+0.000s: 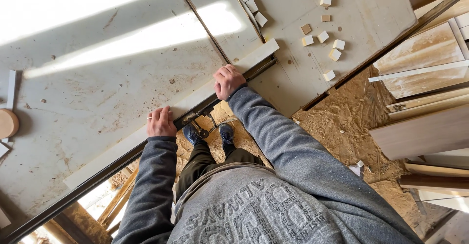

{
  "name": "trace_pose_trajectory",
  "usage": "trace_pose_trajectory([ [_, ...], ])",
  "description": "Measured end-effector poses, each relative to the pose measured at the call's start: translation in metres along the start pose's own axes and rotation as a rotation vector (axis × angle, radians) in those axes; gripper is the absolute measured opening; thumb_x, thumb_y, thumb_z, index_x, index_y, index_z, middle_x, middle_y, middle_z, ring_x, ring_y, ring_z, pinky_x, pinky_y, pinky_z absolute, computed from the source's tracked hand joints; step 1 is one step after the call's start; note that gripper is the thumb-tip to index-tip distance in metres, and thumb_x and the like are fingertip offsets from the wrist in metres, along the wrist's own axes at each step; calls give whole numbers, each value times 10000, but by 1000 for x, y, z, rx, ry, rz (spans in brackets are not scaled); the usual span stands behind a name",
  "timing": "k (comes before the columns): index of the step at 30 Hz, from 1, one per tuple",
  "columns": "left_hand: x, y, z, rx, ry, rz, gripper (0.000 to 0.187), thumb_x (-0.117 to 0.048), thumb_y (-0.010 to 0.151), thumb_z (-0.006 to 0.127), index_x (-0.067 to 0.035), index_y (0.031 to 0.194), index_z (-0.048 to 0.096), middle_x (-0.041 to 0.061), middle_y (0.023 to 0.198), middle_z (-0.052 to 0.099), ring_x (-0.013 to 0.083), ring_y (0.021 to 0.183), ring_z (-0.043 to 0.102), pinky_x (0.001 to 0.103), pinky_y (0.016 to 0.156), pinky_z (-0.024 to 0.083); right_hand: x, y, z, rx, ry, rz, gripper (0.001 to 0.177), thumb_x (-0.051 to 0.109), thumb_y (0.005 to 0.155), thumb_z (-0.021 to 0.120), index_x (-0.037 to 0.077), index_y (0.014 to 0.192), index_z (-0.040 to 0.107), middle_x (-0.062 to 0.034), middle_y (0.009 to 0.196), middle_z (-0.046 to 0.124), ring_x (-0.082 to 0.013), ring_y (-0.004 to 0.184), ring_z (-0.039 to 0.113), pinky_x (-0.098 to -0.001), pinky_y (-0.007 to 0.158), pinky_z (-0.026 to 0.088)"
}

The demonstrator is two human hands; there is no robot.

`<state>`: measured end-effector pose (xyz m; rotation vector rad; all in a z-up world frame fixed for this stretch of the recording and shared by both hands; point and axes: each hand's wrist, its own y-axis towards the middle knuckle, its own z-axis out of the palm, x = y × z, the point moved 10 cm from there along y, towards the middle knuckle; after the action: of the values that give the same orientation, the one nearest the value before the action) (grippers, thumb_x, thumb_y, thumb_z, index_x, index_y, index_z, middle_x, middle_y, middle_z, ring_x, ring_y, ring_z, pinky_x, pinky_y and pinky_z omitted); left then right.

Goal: Cutting and organizing wood pieces at a table saw station in a workshop.

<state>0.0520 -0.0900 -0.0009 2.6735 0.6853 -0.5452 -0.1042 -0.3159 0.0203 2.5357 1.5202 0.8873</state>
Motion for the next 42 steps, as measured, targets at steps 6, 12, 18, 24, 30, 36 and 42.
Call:
trace_pose_trajectory([
  [6, 27, -5, 10, -5, -16, -15, 159, -153, 1049, 623, -68, 1124, 735, 99, 1097, 692, 319, 1006, 635, 423, 886, 544, 4, 5, 19, 13, -28, -7, 139, 54, 755, 616, 39, 852, 714, -150, 880, 712, -307, 869, 677, -452, 973, 556],
  [12, 44, -5, 2, -49, -32, -35, 163, -157, 1033, 632, -79, 1108, 753, 92, 1086, 701, 326, 1015, 636, 426, 889, 546, 17, 14, 34, 15, -54, -19, 142, 72, 777, 603, 47, 856, 719, -145, 892, 722, -317, 895, 688, -431, 935, 558],
  [18, 64, -7, 6, -38, -49, -79, 174, -172, 1042, 620, -88, 1105, 758, 92, 1093, 707, 327, 1019, 624, 434, 879, 543, 24, 24, 49, 30, -58, -43, 133, 55, 778, 601, 55, 840, 719, -139, 873, 713, -293, 871, 680, -432, 952, 566],
  [24, 89, -9, 17, -31, -43, -101, 208, -200, 1073, 593, -77, 1106, 758, 98, 1070, 705, 322, 1020, 623, 438, 885, 543, 32, 33, 63, -3, -55, -79, 127, 59, 759, 607, 57, 828, 714, -131, 859, 695, -299, 854, 667, -414, 868, 578],
  [30, 94, -4, 11, -74, -60, -101, 222, -213, 1076, 589, -74, 1094, 762, 107, 1081, 711, 330, 1045, 623, 448, 894, 541, 27, 41, 78, 38, -56, -44, 130, 63, 792, 606, 62, 856, 719, -126, 877, 695, -289, 851, 662, -412, 844, 579],
  [36, 111, -2, 36, 17, -46, -135, 224, -188, 1067, 584, -53, 1124, 754, 126, 1076, 710, 326, 1046, 629, 443, 914, 541, 35, 48, 68, 6, -83, -47, 113, 81, 777, 630, 68, 844, 720, -132, 876, 706, -294, 856, 669, -413, 834, 579],
  [42, 76, 0, 19, -19, -51, -108, 205, -168, 1057, 600, -46, 1126, 749, 127, 1075, 707, 337, 1038, 628, 443, 917, 540, 6, 30, 73, 65, -78, 12, 127, 42, 797, 611, 60, 848, 725, -143, 867, 715, -286, 842, 673, -408, 866, 576],
])
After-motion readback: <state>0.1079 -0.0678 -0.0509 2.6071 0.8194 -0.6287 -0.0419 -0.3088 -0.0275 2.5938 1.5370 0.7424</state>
